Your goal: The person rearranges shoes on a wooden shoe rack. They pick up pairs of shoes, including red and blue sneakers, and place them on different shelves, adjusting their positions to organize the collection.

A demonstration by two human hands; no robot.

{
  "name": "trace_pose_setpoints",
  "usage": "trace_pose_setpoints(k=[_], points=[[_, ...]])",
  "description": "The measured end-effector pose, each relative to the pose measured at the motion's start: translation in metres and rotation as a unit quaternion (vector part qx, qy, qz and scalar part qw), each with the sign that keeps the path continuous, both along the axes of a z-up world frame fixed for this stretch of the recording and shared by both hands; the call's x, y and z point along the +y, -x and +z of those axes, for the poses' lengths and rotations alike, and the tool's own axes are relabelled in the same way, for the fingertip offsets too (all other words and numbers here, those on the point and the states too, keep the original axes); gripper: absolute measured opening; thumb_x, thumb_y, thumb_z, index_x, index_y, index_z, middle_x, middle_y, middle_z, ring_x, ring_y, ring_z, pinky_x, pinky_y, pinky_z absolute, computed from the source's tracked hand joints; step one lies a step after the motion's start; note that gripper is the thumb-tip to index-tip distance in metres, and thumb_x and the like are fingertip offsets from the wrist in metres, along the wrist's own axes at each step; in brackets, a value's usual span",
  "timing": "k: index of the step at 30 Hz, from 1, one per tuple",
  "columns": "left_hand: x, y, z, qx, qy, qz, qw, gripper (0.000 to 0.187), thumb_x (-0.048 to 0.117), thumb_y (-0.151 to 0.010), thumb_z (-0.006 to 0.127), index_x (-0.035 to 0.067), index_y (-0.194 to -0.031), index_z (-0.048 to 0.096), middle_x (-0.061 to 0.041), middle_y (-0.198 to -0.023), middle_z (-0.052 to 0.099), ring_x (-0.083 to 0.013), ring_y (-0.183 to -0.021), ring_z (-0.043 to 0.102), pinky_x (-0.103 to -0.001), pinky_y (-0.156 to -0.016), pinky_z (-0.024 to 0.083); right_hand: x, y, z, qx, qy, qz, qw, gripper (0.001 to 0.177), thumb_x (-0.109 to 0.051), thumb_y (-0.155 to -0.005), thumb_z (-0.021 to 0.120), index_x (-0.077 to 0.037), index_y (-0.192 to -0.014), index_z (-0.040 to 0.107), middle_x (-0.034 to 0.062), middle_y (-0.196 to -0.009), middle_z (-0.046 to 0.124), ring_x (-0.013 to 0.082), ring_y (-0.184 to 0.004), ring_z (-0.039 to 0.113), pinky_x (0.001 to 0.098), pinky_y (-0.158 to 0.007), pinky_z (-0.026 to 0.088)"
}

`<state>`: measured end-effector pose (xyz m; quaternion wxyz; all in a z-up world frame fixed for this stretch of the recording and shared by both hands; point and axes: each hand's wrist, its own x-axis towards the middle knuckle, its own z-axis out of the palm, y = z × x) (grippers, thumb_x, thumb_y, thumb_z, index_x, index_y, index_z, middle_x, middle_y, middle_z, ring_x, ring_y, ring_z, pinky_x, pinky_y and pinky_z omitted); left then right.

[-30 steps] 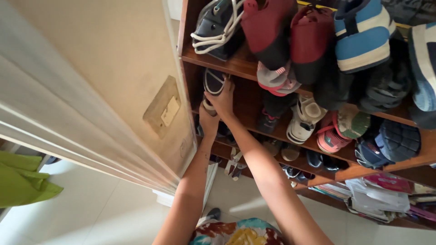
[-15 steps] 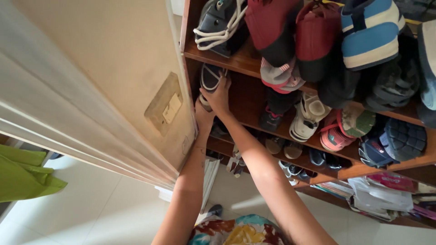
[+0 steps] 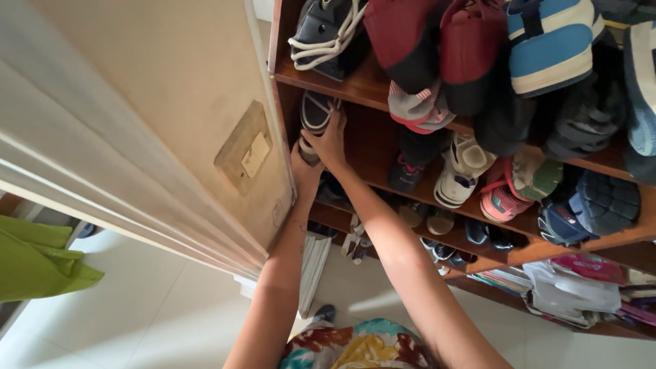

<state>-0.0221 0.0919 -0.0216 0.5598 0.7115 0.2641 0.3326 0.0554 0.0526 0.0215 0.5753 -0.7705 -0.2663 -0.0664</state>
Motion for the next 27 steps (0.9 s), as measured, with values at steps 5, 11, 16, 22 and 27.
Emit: trace_pose_setpoints(k=[5,11,16,22,27], points=[[-0.022,0.031,0.027,-0.026,0.013,-0.022,0.999,0.104,0.039,-0.086,0.084,0.003,-0.160,0.019,-0.028,-0.161,0.022,-0.0458,-0.149,0.025,-0.064,-0.120,0.028,-0.017,0.008,0.001,-0.019,-0.016,0.011,1.000,0.103,-0.028,-0.086,0.086,-0.013,-0.159,0.016,0.0342,-0.154,0.016,0.0594,-0.144,0.023,0.0748,-0.107,0.038],[-0.064,0.049,0.009,-0.033,-0.006,-0.037,0.999,0.095,0.023,-0.099,0.070,0.005,-0.163,0.002,-0.027,-0.165,-0.002,-0.0466,-0.153,0.006,-0.066,-0.121,0.015,-0.084,0.053,0.038,-0.049,-0.041,0.035,0.997,0.087,-0.027,-0.096,0.078,-0.016,-0.161,0.021,0.0303,-0.161,0.012,0.0525,-0.149,0.019,0.0716,-0.114,0.029],[-0.115,0.060,-0.008,-0.057,-0.030,-0.060,0.996,0.081,0.011,-0.104,0.062,0.011,-0.164,0.008,-0.022,-0.165,-0.007,-0.0418,-0.153,0.006,-0.064,-0.121,0.014,-0.163,0.064,0.046,-0.132,-0.037,0.016,0.990,0.077,-0.023,-0.099,0.073,-0.012,-0.159,0.027,0.0245,-0.163,0.018,0.0435,-0.151,0.022,0.0639,-0.120,0.026],[-0.184,0.061,-0.028,-0.137,-0.053,-0.182,0.972,0.077,0.003,-0.101,0.056,0.005,-0.161,0.008,-0.023,-0.163,0.010,-0.0390,-0.148,0.030,-0.061,-0.120,0.022,-0.255,0.051,0.031,-0.240,0.016,-0.114,0.964,0.077,-0.011,-0.092,0.078,-0.007,-0.155,0.035,0.0204,-0.160,0.028,0.0395,-0.149,0.029,0.0538,-0.120,0.028],[-0.235,0.045,-0.034,-0.088,-0.150,-0.258,0.950,0.058,0.012,-0.102,0.061,0.002,-0.151,0.033,-0.023,-0.149,0.034,-0.0420,-0.141,0.039,-0.053,-0.115,0.035,-0.322,0.024,0.004,-0.251,0.009,-0.280,0.927,0.080,-0.005,-0.084,0.082,-0.003,-0.151,0.038,0.0239,-0.150,0.038,0.0414,-0.139,0.044,0.0501,-0.116,0.039]])
